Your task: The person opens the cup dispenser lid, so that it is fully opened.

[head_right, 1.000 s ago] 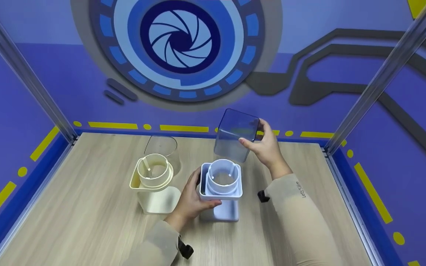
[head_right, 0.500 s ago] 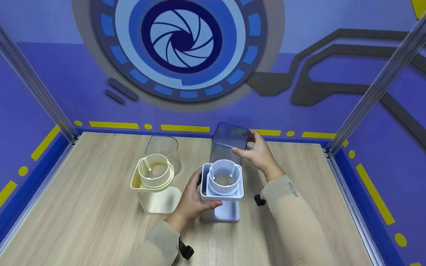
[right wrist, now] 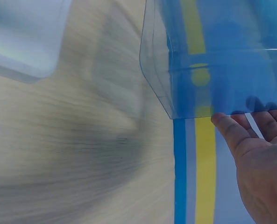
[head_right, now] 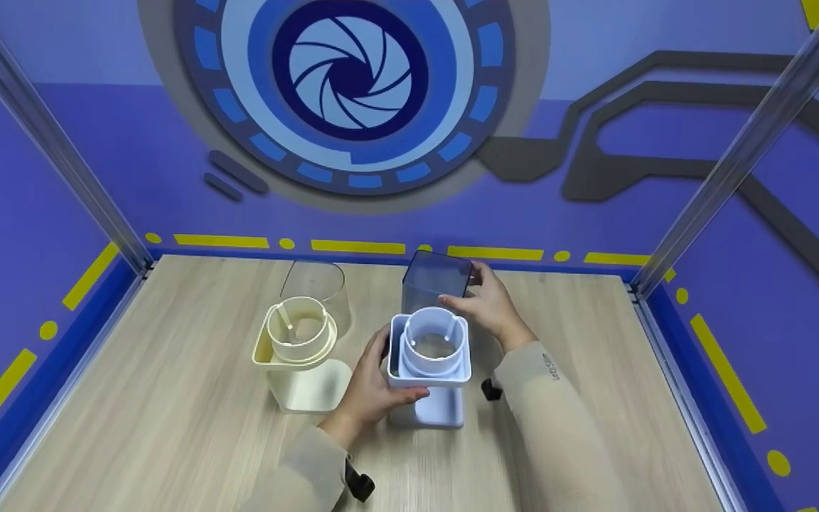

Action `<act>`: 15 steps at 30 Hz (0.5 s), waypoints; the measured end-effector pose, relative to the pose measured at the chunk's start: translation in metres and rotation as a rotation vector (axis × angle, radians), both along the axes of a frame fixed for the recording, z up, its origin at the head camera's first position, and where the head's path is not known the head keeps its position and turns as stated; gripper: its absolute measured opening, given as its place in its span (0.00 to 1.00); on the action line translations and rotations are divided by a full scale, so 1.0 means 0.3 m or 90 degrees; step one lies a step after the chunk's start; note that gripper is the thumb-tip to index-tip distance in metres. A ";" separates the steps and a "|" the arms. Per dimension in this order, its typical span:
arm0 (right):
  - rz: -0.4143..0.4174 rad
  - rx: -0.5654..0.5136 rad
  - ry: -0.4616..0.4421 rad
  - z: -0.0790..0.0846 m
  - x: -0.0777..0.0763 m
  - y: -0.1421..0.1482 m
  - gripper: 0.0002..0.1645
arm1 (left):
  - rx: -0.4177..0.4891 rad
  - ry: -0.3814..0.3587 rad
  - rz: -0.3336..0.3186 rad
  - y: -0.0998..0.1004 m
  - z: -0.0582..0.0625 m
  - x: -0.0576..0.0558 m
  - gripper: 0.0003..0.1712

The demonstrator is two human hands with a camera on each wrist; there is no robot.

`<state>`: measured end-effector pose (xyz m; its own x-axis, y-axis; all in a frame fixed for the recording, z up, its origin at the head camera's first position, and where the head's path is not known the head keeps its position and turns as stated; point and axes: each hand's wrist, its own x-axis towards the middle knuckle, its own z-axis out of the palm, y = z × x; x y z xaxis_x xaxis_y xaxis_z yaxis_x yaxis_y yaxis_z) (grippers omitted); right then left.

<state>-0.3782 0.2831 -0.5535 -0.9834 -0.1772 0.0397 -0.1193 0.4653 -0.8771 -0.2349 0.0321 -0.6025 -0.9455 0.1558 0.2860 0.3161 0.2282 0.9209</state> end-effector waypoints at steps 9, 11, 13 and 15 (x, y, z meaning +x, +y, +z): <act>0.005 0.000 -0.020 -0.021 -0.006 -0.003 0.66 | -0.012 0.005 0.005 0.001 -0.005 -0.001 0.76; 0.009 -0.005 -0.026 -0.024 -0.007 -0.005 0.66 | -0.013 0.001 0.005 0.001 -0.005 0.000 0.75; 0.011 -0.005 -0.031 -0.029 -0.007 -0.005 0.65 | -0.010 -0.004 0.004 0.000 -0.004 0.001 0.75; 0.017 -0.007 -0.036 -0.034 -0.007 -0.006 0.64 | -0.011 -0.010 0.004 0.000 -0.004 0.003 0.75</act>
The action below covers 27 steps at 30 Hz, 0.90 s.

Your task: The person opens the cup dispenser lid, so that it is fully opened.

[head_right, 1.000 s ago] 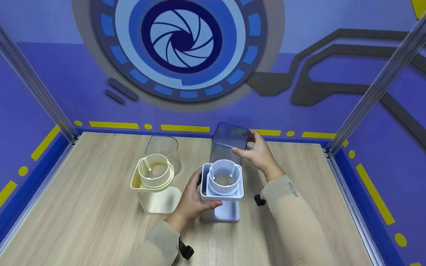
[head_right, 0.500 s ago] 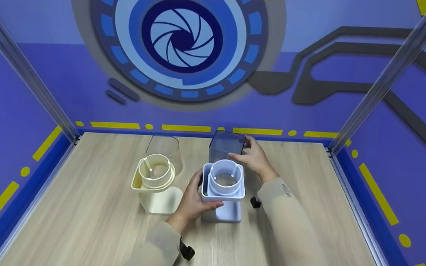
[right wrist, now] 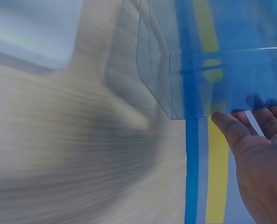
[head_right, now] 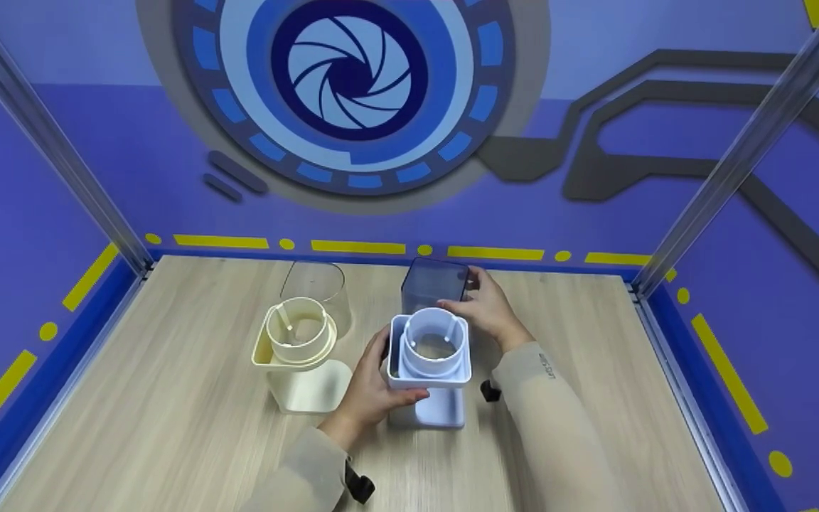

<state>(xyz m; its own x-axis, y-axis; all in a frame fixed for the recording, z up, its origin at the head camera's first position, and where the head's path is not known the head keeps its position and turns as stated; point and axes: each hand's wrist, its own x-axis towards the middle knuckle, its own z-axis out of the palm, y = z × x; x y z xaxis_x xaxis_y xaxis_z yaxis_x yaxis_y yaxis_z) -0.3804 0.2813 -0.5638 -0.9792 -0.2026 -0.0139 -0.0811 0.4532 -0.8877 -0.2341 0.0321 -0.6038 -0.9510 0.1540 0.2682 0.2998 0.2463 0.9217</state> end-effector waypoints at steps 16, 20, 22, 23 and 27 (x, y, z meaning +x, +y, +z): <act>0.066 -0.027 -0.009 -0.019 -0.020 0.027 0.66 | 0.001 0.004 0.006 0.001 -0.004 -0.001 0.75; 0.090 -0.028 -0.019 -0.023 -0.023 0.043 0.69 | 0.008 0.004 0.005 0.002 -0.007 -0.003 0.75; 0.099 -0.027 -0.026 -0.025 -0.024 0.050 0.70 | 0.013 0.000 0.003 0.002 -0.011 -0.004 0.75; 0.103 -0.030 -0.029 -0.026 -0.024 0.053 0.70 | 0.016 -0.001 0.003 0.002 -0.012 -0.004 0.75; 0.127 -0.062 -0.038 -0.028 -0.027 0.062 0.70 | 0.023 0.000 -0.001 0.003 -0.013 -0.001 0.74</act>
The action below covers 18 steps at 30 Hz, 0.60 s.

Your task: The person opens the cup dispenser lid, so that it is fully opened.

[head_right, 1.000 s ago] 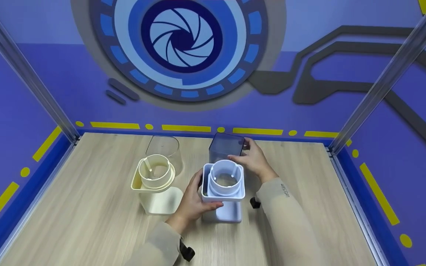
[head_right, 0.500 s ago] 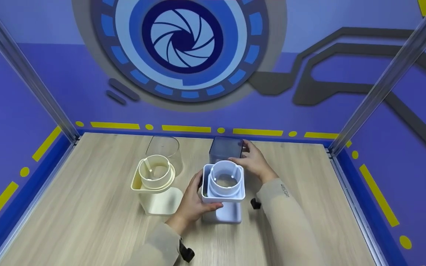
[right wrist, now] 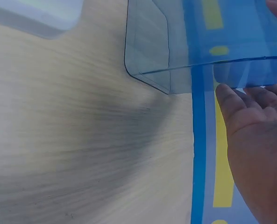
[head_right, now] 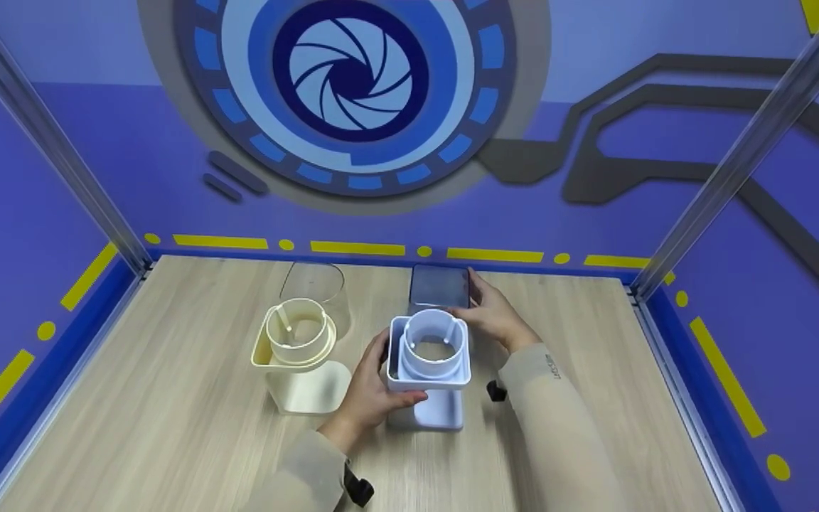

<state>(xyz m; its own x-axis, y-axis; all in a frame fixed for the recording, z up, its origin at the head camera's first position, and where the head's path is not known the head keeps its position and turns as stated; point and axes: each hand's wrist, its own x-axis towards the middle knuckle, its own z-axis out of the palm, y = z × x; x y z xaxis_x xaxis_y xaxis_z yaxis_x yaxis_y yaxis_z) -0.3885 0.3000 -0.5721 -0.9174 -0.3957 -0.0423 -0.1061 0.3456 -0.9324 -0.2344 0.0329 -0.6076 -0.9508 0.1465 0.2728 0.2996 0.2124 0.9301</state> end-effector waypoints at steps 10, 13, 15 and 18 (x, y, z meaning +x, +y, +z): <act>0.025 0.012 -0.034 0.021 0.012 0.010 0.70 | 0.000 -0.045 -0.029 0.001 0.006 0.009 0.75; 0.021 0.019 -0.038 0.030 0.015 0.009 0.70 | 0.000 -0.059 -0.037 -0.003 0.008 0.007 0.75; 0.016 0.019 -0.037 0.033 0.018 0.008 0.70 | 0.005 -0.071 -0.044 -0.008 0.011 0.004 0.75; 0.012 0.022 -0.024 0.038 0.025 0.005 0.67 | 0.012 -0.079 -0.051 -0.020 0.016 0.003 0.76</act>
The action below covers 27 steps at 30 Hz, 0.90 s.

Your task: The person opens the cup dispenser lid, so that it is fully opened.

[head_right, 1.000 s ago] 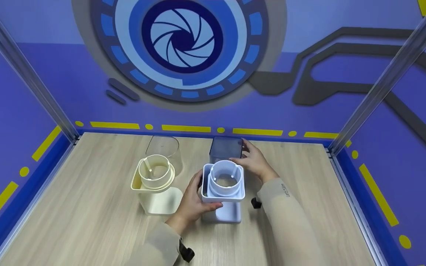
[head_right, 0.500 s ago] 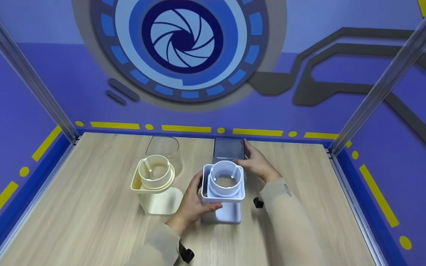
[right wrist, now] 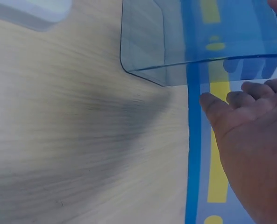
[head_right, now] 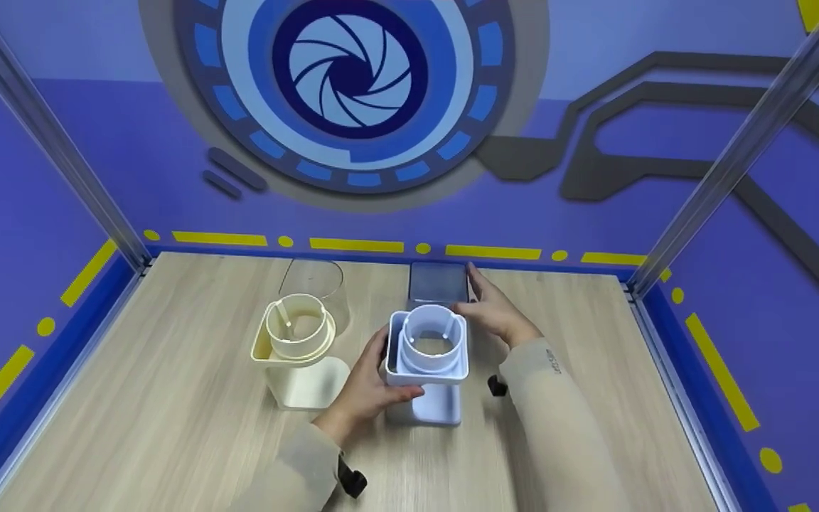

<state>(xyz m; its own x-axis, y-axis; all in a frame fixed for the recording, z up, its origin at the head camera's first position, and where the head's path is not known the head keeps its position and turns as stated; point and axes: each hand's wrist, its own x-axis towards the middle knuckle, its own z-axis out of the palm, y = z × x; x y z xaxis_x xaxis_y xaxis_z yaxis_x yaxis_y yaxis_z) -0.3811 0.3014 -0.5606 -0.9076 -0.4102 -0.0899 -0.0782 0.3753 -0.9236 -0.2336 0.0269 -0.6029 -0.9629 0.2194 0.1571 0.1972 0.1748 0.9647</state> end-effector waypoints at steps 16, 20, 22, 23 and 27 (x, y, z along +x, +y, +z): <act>-0.207 -0.040 0.181 0.135 0.207 0.139 0.38 | -0.014 0.117 -0.055 -0.153 0.162 0.096 0.79; -0.285 -0.155 0.197 0.098 0.314 0.145 0.32 | -0.005 0.192 -0.095 -0.227 0.216 0.162 0.73; -0.310 -0.198 0.213 0.066 0.362 0.138 0.30 | -0.007 0.242 -0.102 -0.280 0.234 0.193 0.71; -0.318 -0.197 0.224 0.050 0.383 0.136 0.29 | -0.008 0.265 -0.101 -0.310 0.241 0.207 0.70; -0.353 -0.138 0.287 -0.009 0.457 0.139 0.27 | -0.022 0.332 -0.063 -0.439 0.253 0.259 0.68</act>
<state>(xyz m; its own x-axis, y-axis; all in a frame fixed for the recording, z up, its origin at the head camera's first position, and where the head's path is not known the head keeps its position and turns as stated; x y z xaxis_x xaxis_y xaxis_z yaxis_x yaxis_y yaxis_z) -0.2439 0.3431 -0.5634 -0.9162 0.1528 0.3705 -0.3186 0.2829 -0.9047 -0.1557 -0.1048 -0.5270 -0.7328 0.3186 0.6012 0.6668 0.1606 0.7277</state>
